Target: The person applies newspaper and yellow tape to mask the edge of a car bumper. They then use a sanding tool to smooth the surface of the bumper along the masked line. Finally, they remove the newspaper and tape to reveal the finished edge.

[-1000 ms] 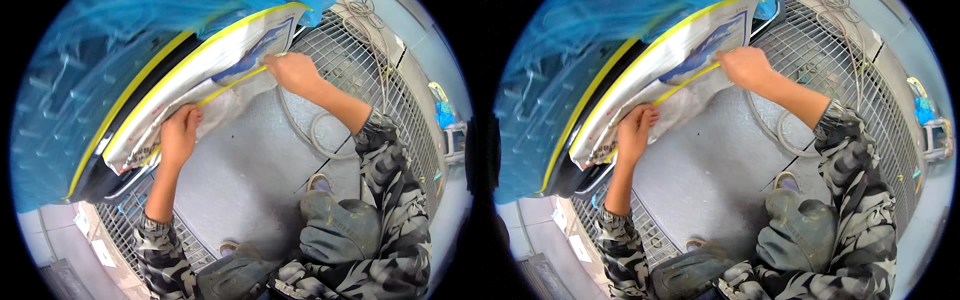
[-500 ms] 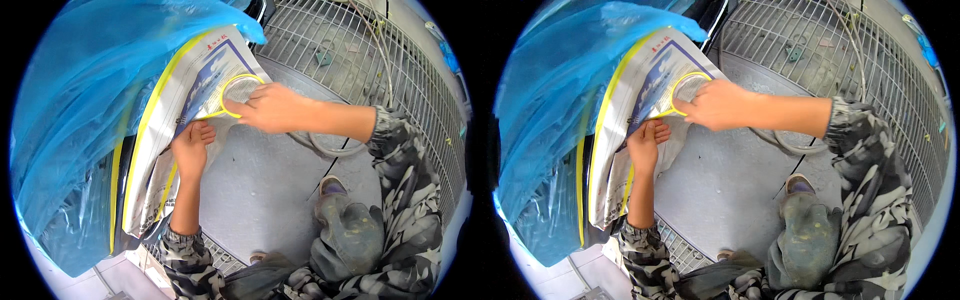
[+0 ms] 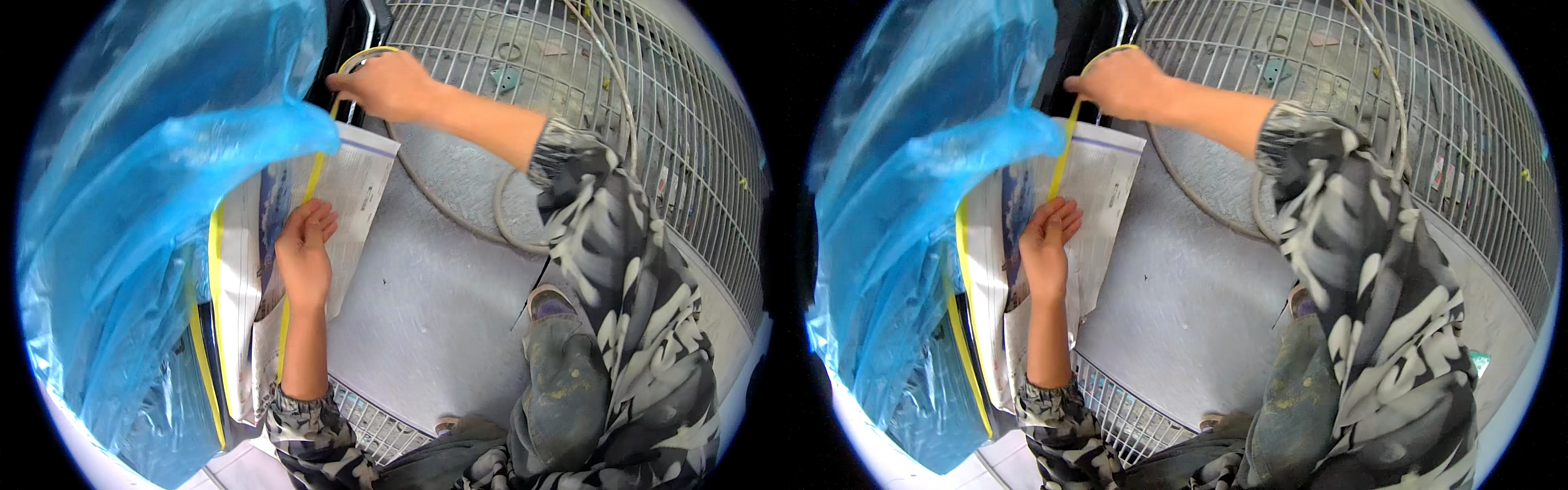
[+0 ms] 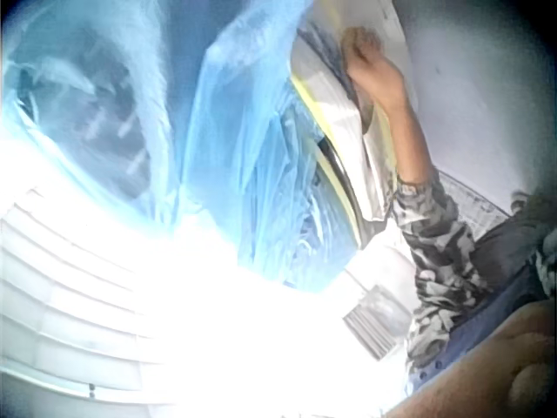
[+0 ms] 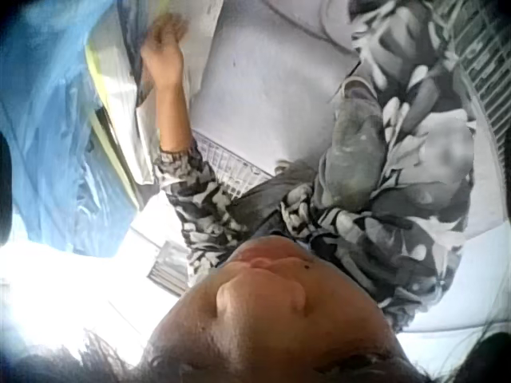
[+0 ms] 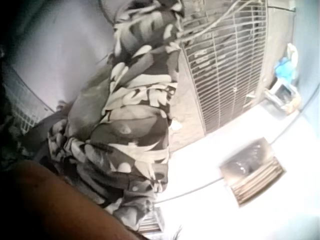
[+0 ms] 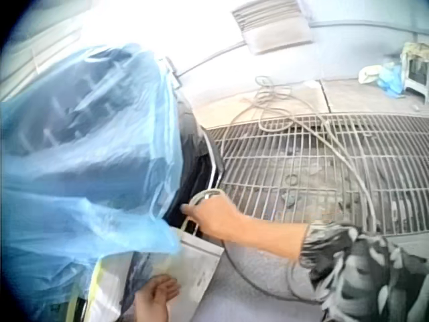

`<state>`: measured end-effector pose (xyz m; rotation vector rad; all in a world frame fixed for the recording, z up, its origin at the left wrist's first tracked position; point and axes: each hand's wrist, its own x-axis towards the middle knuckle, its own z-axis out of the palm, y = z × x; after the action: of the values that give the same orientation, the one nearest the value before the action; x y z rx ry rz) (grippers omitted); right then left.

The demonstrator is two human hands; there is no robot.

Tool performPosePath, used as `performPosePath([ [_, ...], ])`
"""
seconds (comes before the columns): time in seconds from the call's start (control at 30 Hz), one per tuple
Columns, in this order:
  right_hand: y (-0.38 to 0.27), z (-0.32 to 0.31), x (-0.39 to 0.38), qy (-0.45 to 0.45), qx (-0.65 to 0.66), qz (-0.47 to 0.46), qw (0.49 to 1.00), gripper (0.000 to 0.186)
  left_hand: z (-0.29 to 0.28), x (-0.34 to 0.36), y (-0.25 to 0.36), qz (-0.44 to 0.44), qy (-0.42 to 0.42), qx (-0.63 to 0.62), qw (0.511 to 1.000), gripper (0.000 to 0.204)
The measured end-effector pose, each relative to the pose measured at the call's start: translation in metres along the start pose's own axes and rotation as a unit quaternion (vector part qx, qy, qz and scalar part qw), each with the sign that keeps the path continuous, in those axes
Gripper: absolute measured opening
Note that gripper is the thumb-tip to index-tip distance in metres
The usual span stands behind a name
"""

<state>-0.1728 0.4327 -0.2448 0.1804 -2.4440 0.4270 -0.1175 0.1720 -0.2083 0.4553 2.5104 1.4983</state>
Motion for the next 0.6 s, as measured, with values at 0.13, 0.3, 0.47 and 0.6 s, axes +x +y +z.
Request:
performPosePath([
  [0.13, -0.008, 0.012, 0.011, -0.017, 0.057, 0.048, 0.997, 0.023, 0.020, 0.037, 0.008, -0.008, -0.023, 0.000, 1.000, 0.029],
  [0.3, -0.005, 0.007, 0.006, 0.036, 0.095, 0.029, 0.994, 0.016, 0.055, 0.075, 0.016, 0.124, 0.001, -0.030, 0.992, 0.039],
  [0.47, 0.005, 0.018, -0.003, 0.121, 0.102, -0.021, 0.987, 0.013, 0.061, 0.090, 0.028, 0.116, -0.006, 0.104, 0.988, 0.034],
  [0.6, 0.001, 0.017, -0.002, 0.196, 0.070, -0.040, 0.977, 0.012, 0.059, 0.080, 0.029, 0.163, 0.020, 0.063, 0.984, 0.035],
])
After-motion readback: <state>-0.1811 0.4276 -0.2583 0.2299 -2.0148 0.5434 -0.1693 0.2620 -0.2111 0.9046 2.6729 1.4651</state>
